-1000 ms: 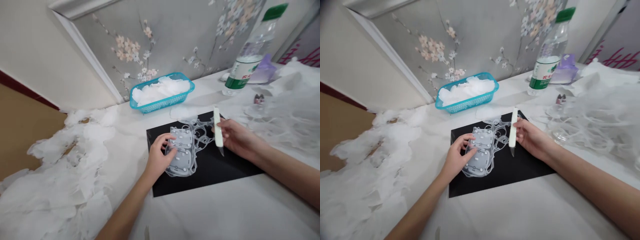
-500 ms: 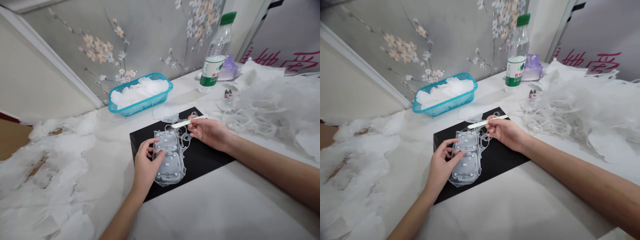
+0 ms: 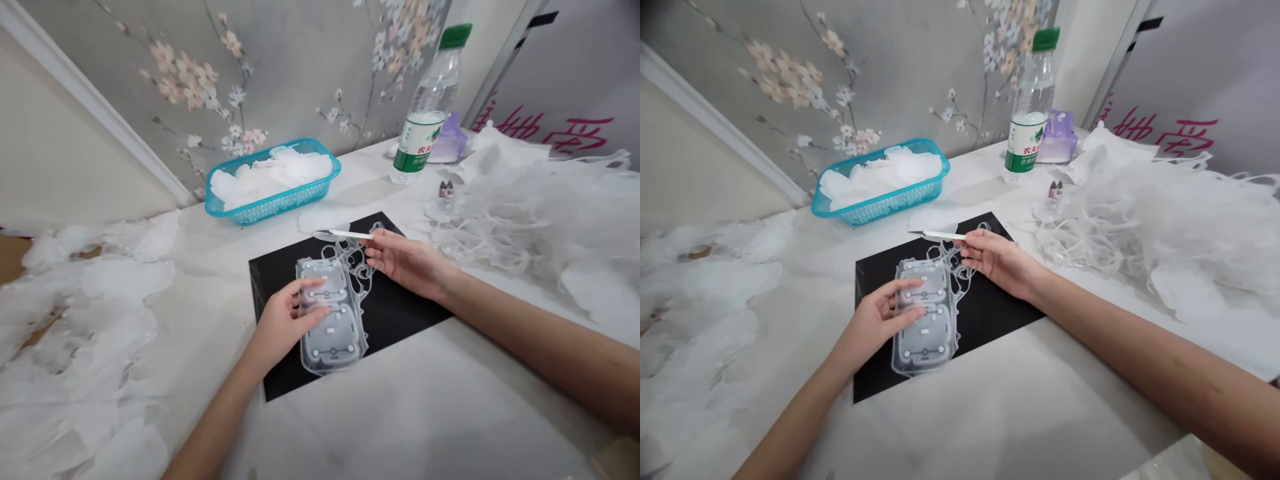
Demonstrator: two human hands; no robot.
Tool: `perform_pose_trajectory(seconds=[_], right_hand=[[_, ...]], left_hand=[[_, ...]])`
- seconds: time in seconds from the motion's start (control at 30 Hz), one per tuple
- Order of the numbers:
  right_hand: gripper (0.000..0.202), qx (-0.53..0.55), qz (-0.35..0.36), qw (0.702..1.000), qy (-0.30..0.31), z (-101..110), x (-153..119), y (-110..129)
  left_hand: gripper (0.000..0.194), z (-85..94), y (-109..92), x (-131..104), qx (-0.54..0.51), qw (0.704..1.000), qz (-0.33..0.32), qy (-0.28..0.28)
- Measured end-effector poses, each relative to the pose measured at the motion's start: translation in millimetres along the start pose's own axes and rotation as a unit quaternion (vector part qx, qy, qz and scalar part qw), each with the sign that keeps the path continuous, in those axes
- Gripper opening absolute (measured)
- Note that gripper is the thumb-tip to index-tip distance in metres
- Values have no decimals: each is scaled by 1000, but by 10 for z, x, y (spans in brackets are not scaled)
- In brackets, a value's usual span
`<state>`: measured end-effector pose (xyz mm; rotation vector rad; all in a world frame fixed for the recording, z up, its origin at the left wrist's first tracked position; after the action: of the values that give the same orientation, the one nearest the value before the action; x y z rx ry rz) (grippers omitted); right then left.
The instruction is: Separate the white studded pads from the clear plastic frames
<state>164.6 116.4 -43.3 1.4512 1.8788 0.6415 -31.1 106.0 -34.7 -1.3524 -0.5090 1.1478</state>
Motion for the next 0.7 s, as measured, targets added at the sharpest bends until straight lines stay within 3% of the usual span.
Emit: perform_pose_trajectory(seconds=[0.13,0.3,0.47,0.7], right_hand=[[21,-62,31,997,29,-71,-56,52],[23,-146,84,984,56,-213,-154,144],[21,-294,141,940,103,-421,-311,169],[11,-403,209,880,137,-570,-431,209]], left_hand=[[48,30,-24,-13,36,997,-29,-62],[55,62,-2,0,5,997,-41,-66],[62,85,65,15,-24,997,-28,-61],[60,96,49,18,-52,996,-7,-74]])
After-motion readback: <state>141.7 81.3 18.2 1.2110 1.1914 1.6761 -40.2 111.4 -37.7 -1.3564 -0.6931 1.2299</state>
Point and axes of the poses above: each hand's wrist, its own x-axis towards the middle knuckle, its own z-axis out of the back of the hand, y = z × x, the point moved 7 cm from there along x, towards the middle knuckle
